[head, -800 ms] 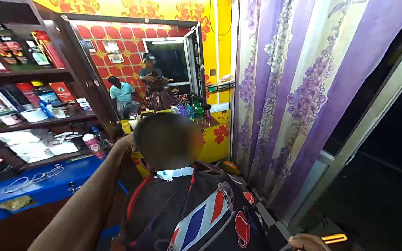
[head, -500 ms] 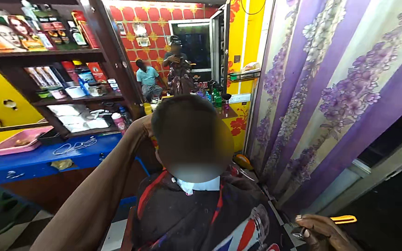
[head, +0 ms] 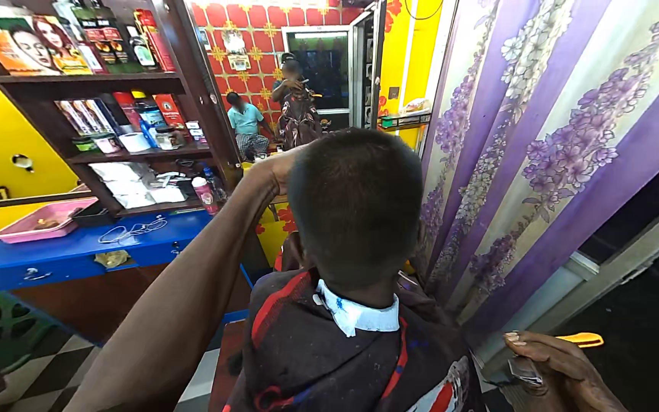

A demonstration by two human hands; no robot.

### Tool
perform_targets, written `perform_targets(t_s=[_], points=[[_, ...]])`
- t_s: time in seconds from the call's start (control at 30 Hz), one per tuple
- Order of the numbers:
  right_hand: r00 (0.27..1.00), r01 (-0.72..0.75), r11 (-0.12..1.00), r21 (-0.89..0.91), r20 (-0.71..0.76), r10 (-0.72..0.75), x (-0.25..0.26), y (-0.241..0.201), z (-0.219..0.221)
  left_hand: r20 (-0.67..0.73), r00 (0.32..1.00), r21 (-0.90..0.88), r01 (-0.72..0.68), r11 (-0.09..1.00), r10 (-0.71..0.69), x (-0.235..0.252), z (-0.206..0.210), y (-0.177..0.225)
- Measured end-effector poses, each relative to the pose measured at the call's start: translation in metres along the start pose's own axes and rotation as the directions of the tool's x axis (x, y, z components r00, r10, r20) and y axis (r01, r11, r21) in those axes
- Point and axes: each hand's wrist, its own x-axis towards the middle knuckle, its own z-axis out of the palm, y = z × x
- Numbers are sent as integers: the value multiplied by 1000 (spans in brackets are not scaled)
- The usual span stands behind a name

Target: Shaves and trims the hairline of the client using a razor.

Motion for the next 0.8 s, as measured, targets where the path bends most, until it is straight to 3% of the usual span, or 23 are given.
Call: perform_targets(t_s=[0.1, 0.23, 0.3, 0.33, 0.37, 0.43, 0.5, 0.53, 0.7, 0.8], points=[[1000, -17, 1000, -8, -9, 17, -9, -7, 2, 73, 997, -20, 34, 999, -33, 9, 5, -1], [999, -37, 999, -32, -12, 36, -17, -14, 8, 57, 994, -22, 90, 996, -89, 29, 5, -15], [999, -45, 997, -55, -20, 44, -19, -17, 9, 37, 998, 183, -52, 982, 46, 49, -10, -32], [999, -45, 997, -62, -26, 43, -19, -18, 9, -3, 974, 375, -210, 903, 228, 55, -20, -41], [999, -41, 997, -70, -31, 39, -19, -19, 8, -77, 906, 512, -322, 796, 416, 55, -28, -48], [999, -34, 995, -97, -41, 30, -20, -18, 4, -180, 698, 678, -422, 601, 693, 26, -33, -56], [998, -32, 992, -121, -53, 26, -20, -17, 0, -173, 542, 739, -481, 472, 823, -26, -19, -67], [998, -37, 991, -129, -59, 30, -20, -16, -2, -147, 521, 743, -504, 441, 841, -54, -7, -77], [998, -54, 988, -148, -47, 47, -3, -18, 2, 159, 592, 809, -536, 240, 790, -116, 36, -125], [998, -7, 987, -158, -61, -2, 20, -23, 14, 171, 592, 825, -523, 214, 788, -125, 37, -129]])
